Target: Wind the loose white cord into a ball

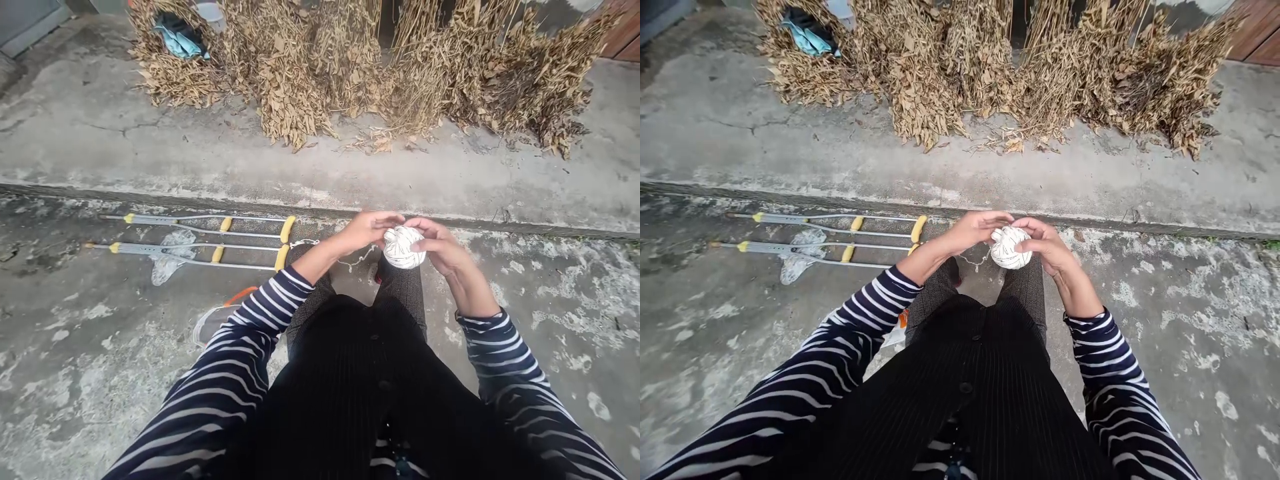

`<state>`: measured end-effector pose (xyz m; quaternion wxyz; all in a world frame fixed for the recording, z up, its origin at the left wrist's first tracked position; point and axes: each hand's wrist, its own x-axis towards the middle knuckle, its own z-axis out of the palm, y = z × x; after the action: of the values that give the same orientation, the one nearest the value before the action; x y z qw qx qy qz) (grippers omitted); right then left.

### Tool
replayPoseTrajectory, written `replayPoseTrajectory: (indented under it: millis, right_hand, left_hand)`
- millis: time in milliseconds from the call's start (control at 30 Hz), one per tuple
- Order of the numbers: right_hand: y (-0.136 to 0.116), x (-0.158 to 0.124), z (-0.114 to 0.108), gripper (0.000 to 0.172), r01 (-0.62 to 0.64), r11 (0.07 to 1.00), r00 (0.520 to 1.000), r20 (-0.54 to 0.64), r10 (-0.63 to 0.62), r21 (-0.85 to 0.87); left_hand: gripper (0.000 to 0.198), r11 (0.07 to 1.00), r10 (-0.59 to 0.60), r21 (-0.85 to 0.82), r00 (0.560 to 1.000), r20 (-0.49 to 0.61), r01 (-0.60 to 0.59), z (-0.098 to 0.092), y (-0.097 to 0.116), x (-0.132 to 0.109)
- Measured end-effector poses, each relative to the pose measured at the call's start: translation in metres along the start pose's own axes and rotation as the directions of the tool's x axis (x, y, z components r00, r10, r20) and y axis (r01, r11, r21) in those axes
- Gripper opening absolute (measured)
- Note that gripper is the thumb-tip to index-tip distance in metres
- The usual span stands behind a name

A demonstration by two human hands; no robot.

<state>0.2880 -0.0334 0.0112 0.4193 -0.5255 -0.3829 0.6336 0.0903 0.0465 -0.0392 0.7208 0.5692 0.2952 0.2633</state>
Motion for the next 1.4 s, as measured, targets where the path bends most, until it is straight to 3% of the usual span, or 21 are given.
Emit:
replayPoseTrajectory:
  millis: [133,267,433,567,700,800,967,1067,1267,1400]
  right_hand:
    - [0.001,0.0,0.0,0.044,-0.035,0.998,0.999,0.01,0.034,0.055]
    - [0.0,-0.003,-0.002,0.044,-0.048,0.997,0.999,0.024,0.047,0.053]
    - [0.001,-0.004,-0.008,0.041,-0.05,0.996,0.99,0.125,0.059,-0.08]
    - [0.001,-0.002,-0.006,0.04,0.008,0.982,0.98,0.196,0.029,-0.19]
    - [0.0,0.001,-0.001,0.04,0.067,0.978,0.984,0.178,-0.031,-0.199]
    - [0.0,0.003,0.001,0.04,0.078,0.975,0.987,0.154,-0.045,-0.21]
    - [-0.003,0.007,0.0,0.039,0.127,0.949,0.984,0.157,-0.085,-0.287]
    - [-0.007,0.006,0.001,0.041,0.183,0.937,0.973,0.193,-0.128,-0.298]
    - [-0.014,0.002,0.005,0.045,0.286,0.941,0.936,0.266,-0.232,-0.184]
    - [-0.014,0.003,0.007,0.046,0.347,0.934,0.919,0.233,-0.319,-0.09]
  left_hand:
    - [0.032,0.99,-0.056,-0.128,0.998,0.021,0.058,0.004,-0.005,-0.014]
    - [0.033,0.981,-0.164,-0.097,0.984,0.073,0.171,-0.007,-0.011,-0.027]
    - [0.024,0.995,-0.091,0.028,0.996,0.0,0.091,-0.027,0.018,-0.034]
    - [0.03,0.968,-0.026,0.249,1.0,0.005,0.023,-0.034,0.042,-0.028]
    - [0.03,0.804,0.094,0.594,0.991,-0.091,-0.022,-0.032,0.048,-0.027]
    - [0.036,0.717,0.159,0.696,0.981,-0.11,-0.038,-0.029,0.056,-0.034]
    - [0.05,0.837,0.097,0.547,0.99,-0.1,-0.027,-0.026,0.074,-0.039]
    - [0.052,0.915,0.028,0.404,0.995,-0.096,0.014,-0.027,0.074,-0.03]
    - [0.051,0.955,-0.16,0.262,0.985,0.061,0.139,-0.033,0.041,-0.007]
    - [0.056,0.964,-0.221,0.188,0.957,0.187,0.186,-0.034,0.019,0.004]
